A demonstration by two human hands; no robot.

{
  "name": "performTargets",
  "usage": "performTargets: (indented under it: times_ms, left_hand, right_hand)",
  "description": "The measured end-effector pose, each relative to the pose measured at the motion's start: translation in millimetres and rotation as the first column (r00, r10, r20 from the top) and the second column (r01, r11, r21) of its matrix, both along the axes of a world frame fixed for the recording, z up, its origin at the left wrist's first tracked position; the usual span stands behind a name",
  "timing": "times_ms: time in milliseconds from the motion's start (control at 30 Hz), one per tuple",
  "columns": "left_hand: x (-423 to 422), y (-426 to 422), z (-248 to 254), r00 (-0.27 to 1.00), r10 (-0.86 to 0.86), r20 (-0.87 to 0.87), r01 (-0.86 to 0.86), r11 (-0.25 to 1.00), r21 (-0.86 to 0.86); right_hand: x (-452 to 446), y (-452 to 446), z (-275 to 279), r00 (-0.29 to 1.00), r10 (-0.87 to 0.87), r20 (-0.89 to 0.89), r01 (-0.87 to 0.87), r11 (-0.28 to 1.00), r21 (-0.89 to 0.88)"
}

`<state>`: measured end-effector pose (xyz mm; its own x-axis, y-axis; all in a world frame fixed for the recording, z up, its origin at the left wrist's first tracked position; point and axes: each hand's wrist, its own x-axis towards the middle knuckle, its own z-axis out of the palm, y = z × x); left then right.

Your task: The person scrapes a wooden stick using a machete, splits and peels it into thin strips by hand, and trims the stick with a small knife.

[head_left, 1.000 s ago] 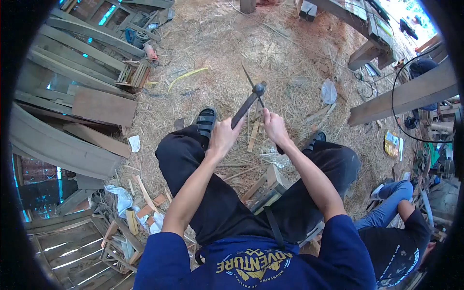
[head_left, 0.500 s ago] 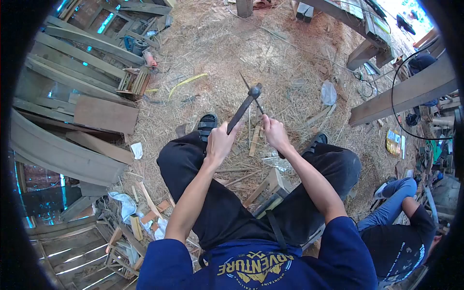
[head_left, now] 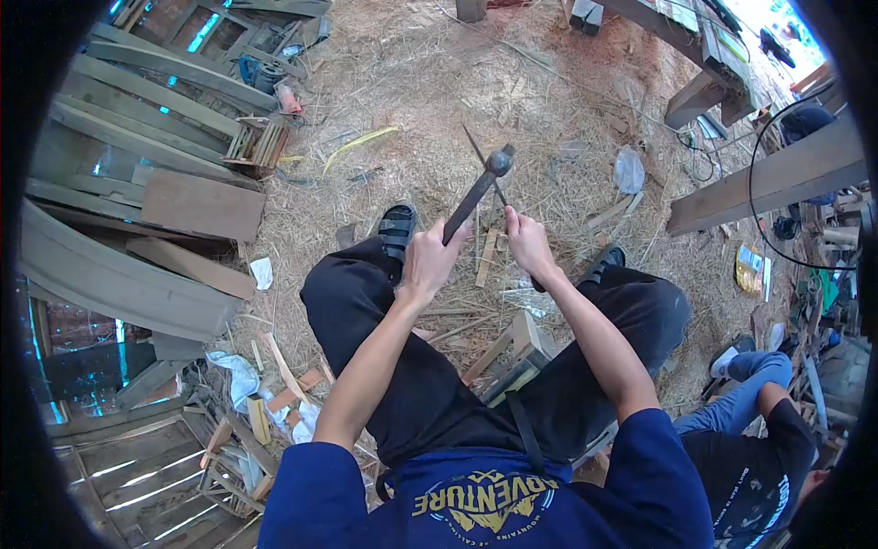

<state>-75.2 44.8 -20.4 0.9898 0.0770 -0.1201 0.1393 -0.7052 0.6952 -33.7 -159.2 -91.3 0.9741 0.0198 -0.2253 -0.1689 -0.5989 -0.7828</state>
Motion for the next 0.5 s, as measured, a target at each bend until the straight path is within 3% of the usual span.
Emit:
performTargets:
  times_ms: [167,300,400,500]
  left_hand:
    - [-6.8,4.8,-21.3,0.998,-0.048,-0.038,0.053,0.992,0.117]
    - [0.8,8.6,-2.8,0.992,-0.043,-0.115,0.054,0.994,0.093]
    - [-8.8,4.3,5.1,1.0,-0.019,-0.006,0.019,1.0,-0.008]
    - [-12.8,6.4,4.5,0.997,-0.025,0.075,0.02,0.998,0.067]
  right_hand:
    - [-7.7,-1.6,2.9,1.0,0.008,0.009,-0.007,1.0,-0.005]
    - [-4.1,-5.4,1.9,0.999,0.027,-0.018,-0.027,1.0,-0.006]
    - [-8.6,-1.9,-2.2,1.0,-0.009,-0.006,0.009,1.0,0.008]
    - [-7.3,-3.7,-9.7,1.0,0.005,-0.007,-0.005,1.0,0.021]
